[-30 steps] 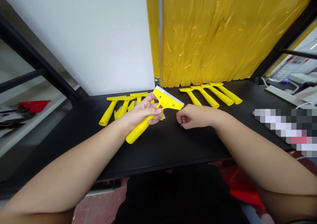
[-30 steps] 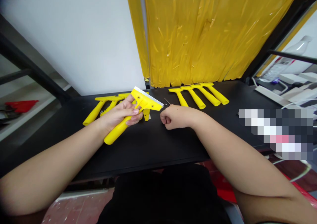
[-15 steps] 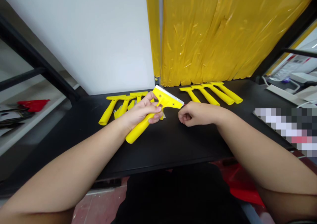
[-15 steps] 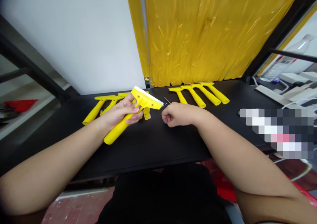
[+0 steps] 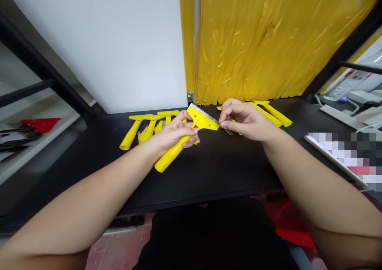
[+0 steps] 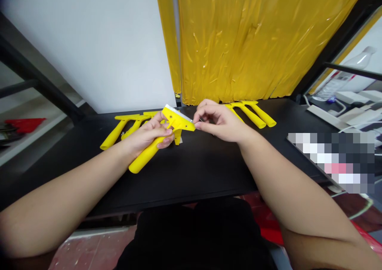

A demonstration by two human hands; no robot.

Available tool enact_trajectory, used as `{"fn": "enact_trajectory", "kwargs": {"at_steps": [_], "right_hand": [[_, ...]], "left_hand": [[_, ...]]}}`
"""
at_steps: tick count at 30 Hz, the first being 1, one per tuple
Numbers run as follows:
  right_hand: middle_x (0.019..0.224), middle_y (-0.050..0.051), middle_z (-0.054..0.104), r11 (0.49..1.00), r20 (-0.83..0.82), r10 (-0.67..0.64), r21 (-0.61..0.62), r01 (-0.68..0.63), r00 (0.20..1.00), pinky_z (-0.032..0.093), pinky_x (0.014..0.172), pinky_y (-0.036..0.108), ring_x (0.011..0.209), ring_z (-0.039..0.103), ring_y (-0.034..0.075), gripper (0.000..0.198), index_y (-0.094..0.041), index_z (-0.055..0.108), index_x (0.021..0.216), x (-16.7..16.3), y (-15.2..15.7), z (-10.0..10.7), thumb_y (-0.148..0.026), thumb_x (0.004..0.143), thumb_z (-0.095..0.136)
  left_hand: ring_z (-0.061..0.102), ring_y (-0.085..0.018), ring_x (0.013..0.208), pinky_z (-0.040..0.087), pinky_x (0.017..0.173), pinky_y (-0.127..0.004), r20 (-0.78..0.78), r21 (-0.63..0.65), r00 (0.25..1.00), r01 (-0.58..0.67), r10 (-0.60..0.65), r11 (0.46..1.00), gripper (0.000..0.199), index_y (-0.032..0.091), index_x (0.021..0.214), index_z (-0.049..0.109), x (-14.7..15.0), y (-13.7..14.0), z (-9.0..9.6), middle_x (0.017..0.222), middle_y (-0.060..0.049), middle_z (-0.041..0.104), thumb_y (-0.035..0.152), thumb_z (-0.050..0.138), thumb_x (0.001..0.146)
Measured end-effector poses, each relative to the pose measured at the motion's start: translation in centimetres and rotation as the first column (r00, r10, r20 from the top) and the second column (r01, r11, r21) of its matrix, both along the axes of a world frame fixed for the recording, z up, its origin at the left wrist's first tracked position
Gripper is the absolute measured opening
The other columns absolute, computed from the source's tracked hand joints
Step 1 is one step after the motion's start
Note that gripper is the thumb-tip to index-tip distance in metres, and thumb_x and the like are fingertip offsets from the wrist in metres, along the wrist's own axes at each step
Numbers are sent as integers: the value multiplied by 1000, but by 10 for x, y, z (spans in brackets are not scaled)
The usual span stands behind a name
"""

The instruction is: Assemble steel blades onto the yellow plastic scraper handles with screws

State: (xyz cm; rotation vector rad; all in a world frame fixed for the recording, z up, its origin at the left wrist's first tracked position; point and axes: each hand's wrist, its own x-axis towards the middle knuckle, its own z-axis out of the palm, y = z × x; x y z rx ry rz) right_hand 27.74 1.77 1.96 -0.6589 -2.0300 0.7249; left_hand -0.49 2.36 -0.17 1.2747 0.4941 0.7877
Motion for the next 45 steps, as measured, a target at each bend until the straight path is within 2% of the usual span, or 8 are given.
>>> {"fn": "enact_trajectory", "kwargs": {"at_steps": [5,14,23,30,33,36,40,45], "right_hand": [[105,5,55,998,35,8,58,-10,999,50,85,38,96,57,21,5,-25,78,96,-17,3,-12,-29,94,80],[104,4,56,996,22,1,-94,1,1000,48,79,34,92,56,19,7,-23,77,91,-18,13,-20,-28,90,82],[96,-4,55,895,-227,43,-424,-139,973,51,77,29,82,59,12,46,-24,56,95,-25,14,-28,-28,74,96],[88,-5,58,870,-218,22,-477,-126,976,54,75,29,78,64,13,53,-24,53,93,-28,14,-28,-37,70,99],[87,-2,61,910,-151,-54,-415,-14,987,52,72,31,78,63,15,52,-24,55,94,-26,15,-26,-47,71,96],[83,1,64,944,31,-260,-203,261,965,49,69,34,74,60,19,37,-24,61,95,-12,18,-21,-49,82,84],[84,7,70,814,374,-580,240,529,723,48,87,46,86,61,27,16,-23,70,83,11,25,-17,-37,84,77],[92,17,67,723,625,-660,378,578,417,39,100,68,111,55,45,28,-22,77,69,12,29,-29,-47,76,88]], "left_hand": [[53,-6,52,38,48,-18,-16,15,1000,-11,11,1000,46,27,106,42,3,-4,3,79,5,63,20,82,87],[53,-7,49,40,49,-18,-55,84,999,6,-2,996,45,27,106,36,5,-7,3,71,8,66,25,79,91],[60,-8,54,42,46,-17,-75,131,996,-38,48,991,50,27,104,34,10,-10,1,83,7,68,24,82,89],[58,-8,53,42,49,-18,-48,89,998,-30,34,996,46,26,105,37,11,-11,3,77,7,66,23,81,90],[57,-9,53,41,50,-18,-39,64,997,-66,69,996,46,26,105,39,11,-10,3,72,7,63,22,81,88],[57,-9,54,41,51,-18,-39,49,994,-105,107,993,47,27,106,40,10,-7,0,74,6,63,20,81,86],[57,-9,53,41,52,-19,-54,42,984,-167,169,985,46,26,104,39,8,-3,-2,74,5,63,18,80,86],[55,-10,50,42,51,-20,-66,76,975,-206,211,976,46,27,104,36,7,0,-2,66,6,62,18,78,86]]}}
